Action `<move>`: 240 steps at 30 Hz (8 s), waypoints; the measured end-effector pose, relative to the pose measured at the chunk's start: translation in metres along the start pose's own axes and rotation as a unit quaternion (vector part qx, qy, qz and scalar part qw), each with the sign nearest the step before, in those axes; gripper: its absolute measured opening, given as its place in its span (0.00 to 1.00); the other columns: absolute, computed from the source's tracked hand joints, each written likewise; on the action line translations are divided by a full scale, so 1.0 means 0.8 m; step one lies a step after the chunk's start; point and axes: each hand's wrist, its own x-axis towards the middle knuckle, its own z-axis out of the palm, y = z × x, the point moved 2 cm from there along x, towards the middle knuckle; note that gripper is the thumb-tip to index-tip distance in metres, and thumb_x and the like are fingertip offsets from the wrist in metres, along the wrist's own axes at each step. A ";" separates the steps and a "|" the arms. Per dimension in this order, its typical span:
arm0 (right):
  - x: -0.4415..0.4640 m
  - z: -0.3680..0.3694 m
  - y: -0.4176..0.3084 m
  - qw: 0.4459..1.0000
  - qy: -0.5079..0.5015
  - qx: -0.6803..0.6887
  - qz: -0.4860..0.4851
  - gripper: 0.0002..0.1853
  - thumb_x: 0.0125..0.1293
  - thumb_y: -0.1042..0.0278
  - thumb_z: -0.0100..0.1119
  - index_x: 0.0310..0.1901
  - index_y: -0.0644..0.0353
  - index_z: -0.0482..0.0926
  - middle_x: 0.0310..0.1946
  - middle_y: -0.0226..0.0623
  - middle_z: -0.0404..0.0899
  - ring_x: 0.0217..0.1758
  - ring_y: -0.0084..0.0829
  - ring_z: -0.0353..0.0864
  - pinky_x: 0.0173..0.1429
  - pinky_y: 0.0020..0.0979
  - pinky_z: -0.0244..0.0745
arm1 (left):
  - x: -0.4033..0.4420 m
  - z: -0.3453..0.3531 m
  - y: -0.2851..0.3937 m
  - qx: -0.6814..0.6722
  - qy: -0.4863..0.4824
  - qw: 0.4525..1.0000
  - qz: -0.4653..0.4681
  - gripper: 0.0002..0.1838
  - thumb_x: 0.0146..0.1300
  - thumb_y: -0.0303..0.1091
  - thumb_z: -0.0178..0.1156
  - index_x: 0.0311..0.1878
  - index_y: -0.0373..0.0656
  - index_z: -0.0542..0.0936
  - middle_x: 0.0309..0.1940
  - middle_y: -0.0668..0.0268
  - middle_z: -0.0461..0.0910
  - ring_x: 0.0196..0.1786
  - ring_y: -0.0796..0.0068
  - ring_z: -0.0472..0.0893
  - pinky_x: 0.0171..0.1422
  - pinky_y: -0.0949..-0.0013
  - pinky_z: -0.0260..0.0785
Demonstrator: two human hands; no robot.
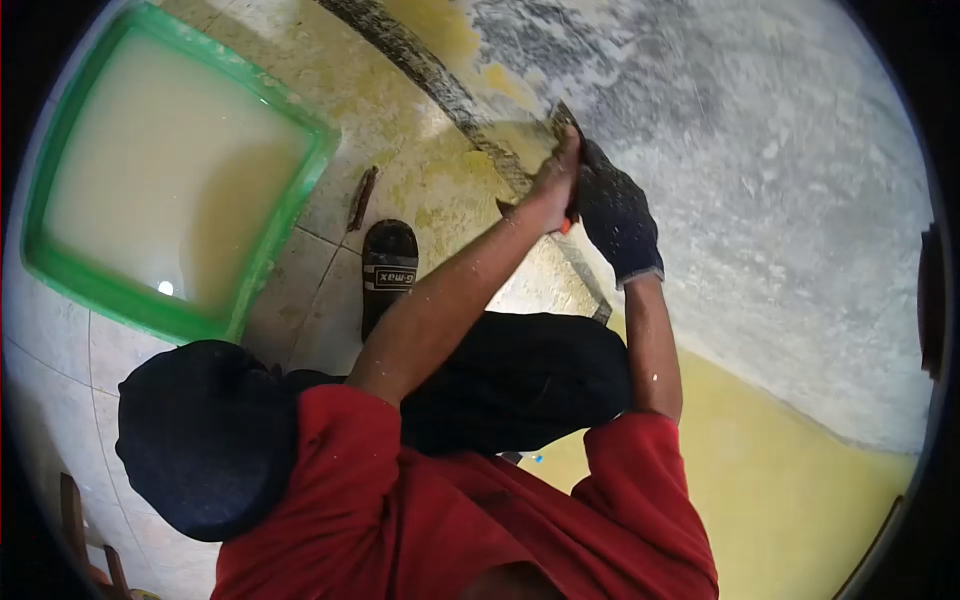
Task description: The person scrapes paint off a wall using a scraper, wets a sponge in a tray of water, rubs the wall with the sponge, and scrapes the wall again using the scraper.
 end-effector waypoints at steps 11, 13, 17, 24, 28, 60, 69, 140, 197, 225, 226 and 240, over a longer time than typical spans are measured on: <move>-0.017 -0.007 0.008 0.998 -0.021 -0.065 0.006 0.22 0.63 0.71 0.49 0.59 0.64 0.71 0.58 0.51 0.73 0.57 0.49 0.74 0.57 0.40 0.70 | -0.016 0.030 -0.003 0.109 -0.010 0.992 0.060 0.51 0.51 0.82 0.43 0.50 0.34 0.75 0.39 0.59 0.78 0.41 0.71 0.77 0.44 0.67 0.72; -0.009 0.003 0.012 0.982 -0.039 -0.150 -0.112 0.21 0.62 0.71 0.50 0.58 0.64 0.71 0.58 0.50 0.73 0.58 0.48 0.73 0.57 0.40 0.70 | -0.006 0.005 0.009 0.104 -0.065 0.992 -0.008 0.47 0.58 0.77 0.41 0.57 0.39 0.71 0.40 0.61 0.79 0.39 0.73 0.79 0.43 0.70 0.73; 0.001 0.008 0.014 0.991 0.042 -0.064 -0.109 0.22 0.62 0.67 0.50 0.57 0.65 0.71 0.47 0.55 0.78 0.43 0.50 0.78 0.45 0.45 0.73 | -0.011 0.013 0.014 0.089 -0.061 0.994 0.006 0.44 0.56 0.78 0.42 0.52 0.42 0.73 0.33 0.65 0.77 0.31 0.76 0.77 0.34 0.72 0.71; -0.019 -0.005 0.006 0.999 -0.001 0.006 0.044 0.22 0.64 0.67 0.49 0.59 0.63 0.71 0.53 0.51 0.75 0.49 0.50 0.78 0.51 0.41 0.73 | -0.027 0.031 0.010 0.129 -0.027 0.991 -0.028 0.44 0.59 0.75 0.44 0.56 0.39 0.70 0.35 0.66 0.75 0.35 0.74 0.75 0.40 0.70 0.71; -0.006 0.023 0.009 0.981 0.076 -0.096 -0.149 0.23 0.61 0.67 0.51 0.59 0.63 0.71 0.54 0.51 0.75 0.47 0.50 0.78 0.50 0.41 0.73 | -0.009 0.005 0.025 0.048 -0.039 0.998 -0.024 0.43 0.59 0.76 0.43 0.54 0.41 0.71 0.37 0.63 0.76 0.39 0.70 0.78 0.43 0.69 0.74; 0.046 0.047 -0.023 0.998 0.044 0.039 -0.019 0.20 0.69 0.64 0.46 0.60 0.62 0.70 0.45 0.53 0.79 0.47 0.53 0.78 0.49 0.42 0.72 | 0.010 -0.029 0.059 0.042 0.019 0.999 -0.010 0.44 0.60 0.74 0.45 0.61 0.39 0.70 0.47 0.58 0.78 0.48 0.66 0.79 0.53 0.63 0.72; -0.015 0.019 -0.003 0.988 0.132 -0.028 -0.075 0.19 0.70 0.65 0.43 0.57 0.65 0.70 0.39 0.57 0.79 0.40 0.55 0.78 0.44 0.47 0.72 | -0.028 0.018 0.034 0.163 -0.016 0.986 0.023 0.44 0.52 0.79 0.49 0.44 0.39 0.75 0.32 0.65 0.75 0.36 0.73 0.75 0.39 0.65 0.70; 0.020 0.021 -0.023 0.969 0.008 0.191 0.158 0.21 0.69 0.63 0.45 0.60 0.63 0.70 0.37 0.57 0.79 0.42 0.55 0.78 0.45 0.48 0.71 | -0.001 -0.010 0.040 0.182 0.029 0.983 -0.005 0.43 0.59 0.73 0.49 0.62 0.42 0.70 0.53 0.55 0.76 0.55 0.66 0.75 0.55 0.65 0.69; 0.006 0.050 -0.010 0.986 0.088 0.127 0.061 0.19 0.72 0.64 0.44 0.60 0.60 0.71 0.36 0.54 0.80 0.40 0.50 0.81 0.42 0.43 0.73 | -0.014 -0.008 0.049 0.211 0.047 0.976 0.027 0.44 0.62 0.73 0.42 0.57 0.35 0.73 0.43 0.58 0.78 0.41 0.68 0.75 0.48 0.63 0.68; -0.012 0.044 -0.009 0.944 0.084 0.299 0.113 0.19 0.72 0.67 0.41 0.61 0.61 0.71 0.32 0.53 0.79 0.31 0.44 0.79 0.38 0.37 0.72 | -0.007 -0.001 0.026 0.317 0.050 0.943 0.086 0.44 0.62 0.73 0.40 0.58 0.37 0.74 0.49 0.53 0.78 0.53 0.61 0.76 0.58 0.62 0.66; -0.008 0.053 0.007 0.959 0.107 0.257 0.057 0.19 0.72 0.67 0.41 0.60 0.62 0.71 0.32 0.52 0.79 0.30 0.42 0.79 0.37 0.36 0.72 | 0.002 -0.006 0.015 0.263 0.014 0.959 0.104 0.42 0.62 0.73 0.42 0.60 0.42 0.73 0.49 0.56 0.77 0.51 0.67 0.75 0.57 0.63 0.66; 0.048 0.036 -0.018 0.975 0.100 0.136 -0.144 0.18 0.69 0.68 0.46 0.58 0.63 0.72 0.33 0.53 0.79 0.37 0.49 0.78 0.45 0.40 0.74 | -0.018 -0.068 0.116 0.256 0.168 0.948 0.081 0.37 0.62 0.71 0.44 0.31 0.39 0.73 0.15 0.68 0.63 0.13 0.73 0.61 0.20 0.62 0.60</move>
